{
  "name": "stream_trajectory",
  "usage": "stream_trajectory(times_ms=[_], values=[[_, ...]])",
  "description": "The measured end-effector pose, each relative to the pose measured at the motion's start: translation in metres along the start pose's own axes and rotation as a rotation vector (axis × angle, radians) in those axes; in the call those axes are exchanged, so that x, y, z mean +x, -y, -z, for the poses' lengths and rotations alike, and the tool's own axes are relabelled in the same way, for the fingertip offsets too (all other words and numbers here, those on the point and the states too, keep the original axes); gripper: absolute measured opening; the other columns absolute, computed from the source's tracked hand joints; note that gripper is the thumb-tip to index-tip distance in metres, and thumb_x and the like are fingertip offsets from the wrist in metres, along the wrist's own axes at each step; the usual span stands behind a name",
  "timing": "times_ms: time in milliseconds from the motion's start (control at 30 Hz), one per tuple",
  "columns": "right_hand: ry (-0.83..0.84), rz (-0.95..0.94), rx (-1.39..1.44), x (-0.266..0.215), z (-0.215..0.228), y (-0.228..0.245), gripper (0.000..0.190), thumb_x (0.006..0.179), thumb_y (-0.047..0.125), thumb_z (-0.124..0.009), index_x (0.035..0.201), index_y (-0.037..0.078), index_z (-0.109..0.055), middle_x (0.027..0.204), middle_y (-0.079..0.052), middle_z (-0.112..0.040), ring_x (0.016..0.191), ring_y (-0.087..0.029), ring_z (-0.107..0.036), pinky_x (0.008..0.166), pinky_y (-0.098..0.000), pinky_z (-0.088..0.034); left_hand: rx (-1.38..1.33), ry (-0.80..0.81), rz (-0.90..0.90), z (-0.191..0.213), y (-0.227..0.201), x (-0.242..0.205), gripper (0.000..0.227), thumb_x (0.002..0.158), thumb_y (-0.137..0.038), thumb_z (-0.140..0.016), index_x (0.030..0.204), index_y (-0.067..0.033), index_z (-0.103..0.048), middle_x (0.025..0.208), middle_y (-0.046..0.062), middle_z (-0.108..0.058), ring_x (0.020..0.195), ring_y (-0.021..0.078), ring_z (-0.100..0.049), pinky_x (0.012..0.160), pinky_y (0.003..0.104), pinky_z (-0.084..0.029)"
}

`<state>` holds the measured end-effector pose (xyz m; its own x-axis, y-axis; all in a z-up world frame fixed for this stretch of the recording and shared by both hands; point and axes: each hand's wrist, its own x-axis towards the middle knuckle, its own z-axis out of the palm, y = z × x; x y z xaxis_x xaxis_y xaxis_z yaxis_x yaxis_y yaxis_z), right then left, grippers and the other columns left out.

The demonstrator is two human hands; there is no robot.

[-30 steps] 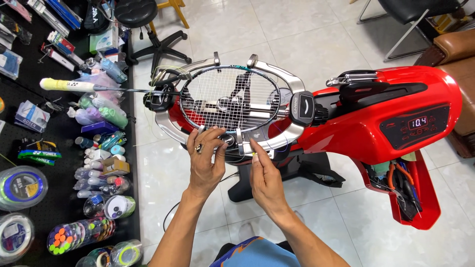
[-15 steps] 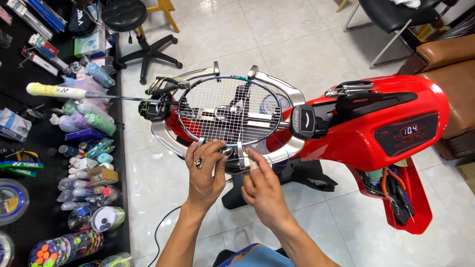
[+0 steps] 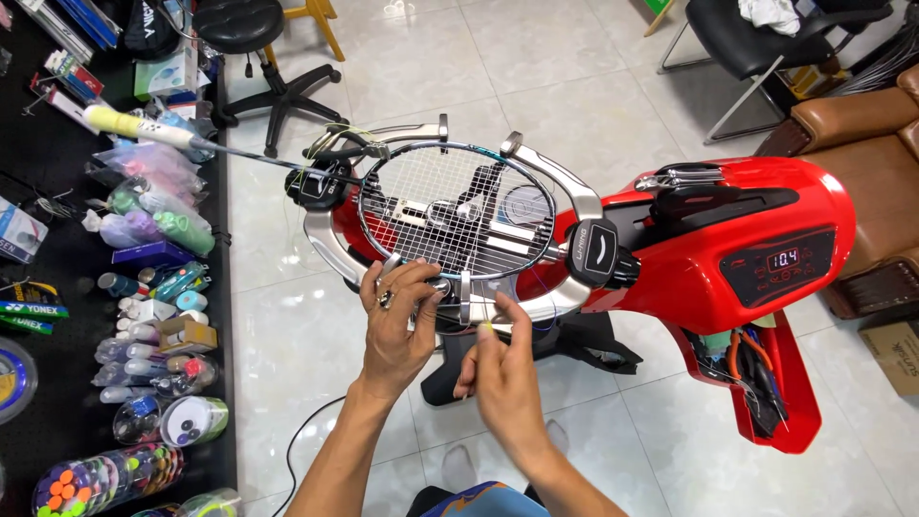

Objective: The recorder is using a specialized machine to string a badminton racket in a workshop setting.

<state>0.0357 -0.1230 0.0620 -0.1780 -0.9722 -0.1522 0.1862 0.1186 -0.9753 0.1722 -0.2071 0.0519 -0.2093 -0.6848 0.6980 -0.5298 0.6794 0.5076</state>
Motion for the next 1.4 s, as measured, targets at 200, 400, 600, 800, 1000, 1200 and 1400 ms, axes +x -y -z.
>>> stream_trajectory(times_ms=[200, 400, 600, 800, 1000, 1200, 1400], values=[[0.161, -0.049, 0.163, -0.02, 0.02, -0.062, 0.029, 0.108, 0.02, -0.042, 0.132, 0.006, -0.036, 0.08, -0.007, -0.06, 0.068, -0.014, -0.065, 0.065, -0.0286, -0.059, -0.057, 0.012, 0.048, 0.009, -0.002, 0.003, 0.008, 0.096, -0.003, -0.068, 0.097, -0.0083, -0.064, 0.117, 0.004, -0.073, 0.125, 0.0223, -0.065, 0.125, 0.045, -0.021], [0.154, -0.369, 0.208, 0.028, 0.078, -0.086, 0.021, 0.104, 0.021, -0.052, 0.119, 0.006, -0.055, 0.086, -0.004, -0.06, 0.069, -0.011, -0.055, 0.052, -0.0227, -0.042, 0.078, -0.163, 0.108, 0.017, -0.051, -0.017, 0.012, 0.091, 0.001, -0.072, 0.101, -0.0032, -0.067, 0.103, 0.01, -0.072, 0.108, 0.0289, -0.067, 0.106, 0.046, -0.041], [0.873, -0.19, -0.168, 0.069, 0.134, -0.169, 0.012, 0.109, 0.02, -0.059, 0.113, 0.009, -0.06, 0.09, -0.007, -0.062, 0.073, -0.017, -0.057, 0.061, -0.0318, -0.048, -0.056, -0.312, 0.356, -0.008, -0.1, -0.015, 0.013, 0.093, 0.003, -0.07, 0.106, 0.0028, -0.069, 0.095, 0.013, -0.072, 0.082, 0.0246, -0.072, 0.071, 0.034, -0.058], [1.412, -0.08, -0.915, 0.031, 0.119, 0.008, 0.028, 0.096, 0.014, -0.064, 0.123, 0.011, -0.066, 0.092, -0.01, -0.07, 0.087, -0.026, -0.066, 0.08, -0.0415, -0.052, -0.013, -0.417, 0.628, -0.041, -0.101, -0.007, 0.01, 0.09, 0.001, -0.071, 0.099, 0.0029, -0.068, 0.095, 0.012, -0.061, 0.071, 0.0233, -0.063, 0.059, 0.033, -0.052], [0.866, 0.313, -0.623, 0.053, 0.109, 0.068, 0.008, 0.094, 0.011, -0.068, 0.1, 0.007, -0.073, 0.084, -0.007, -0.068, 0.077, -0.021, -0.067, 0.069, -0.0351, -0.053, 0.13, -0.53, 0.545, -0.065, -0.092, -0.011, 0.012, 0.09, -0.001, -0.074, 0.102, -0.0001, -0.069, 0.11, 0.015, -0.053, 0.089, 0.0248, -0.059, 0.077, 0.036, -0.052], [0.258, 0.888, -0.958, 0.078, 0.044, 0.087, 0.013, 0.087, 0.013, -0.074, 0.099, 0.009, -0.075, 0.089, -0.006, -0.063, 0.082, -0.024, -0.063, 0.066, -0.0378, -0.05, 0.239, -0.612, 0.461, -0.076, -0.079, -0.009, 0.012, 0.086, -0.002, -0.076, 0.097, -0.0016, -0.071, 0.134, 0.023, -0.044, 0.123, 0.0368, -0.052, 0.099, 0.046, -0.049], [0.241, 0.92, -1.08, 0.084, 0.034, 0.076, 0.013, 0.086, 0.016, -0.077, 0.097, 0.01, -0.076, 0.091, -0.005, -0.065, 0.087, -0.026, -0.065, 0.066, -0.0395, -0.052, 0.084, -0.608, 0.505, -0.084, -0.07, -0.012, 0.01, 0.091, -0.003, -0.075, 0.1, -0.0009, -0.072, 0.137, 0.021, -0.044, 0.128, 0.0351, -0.055, 0.105, 0.045, -0.053]])
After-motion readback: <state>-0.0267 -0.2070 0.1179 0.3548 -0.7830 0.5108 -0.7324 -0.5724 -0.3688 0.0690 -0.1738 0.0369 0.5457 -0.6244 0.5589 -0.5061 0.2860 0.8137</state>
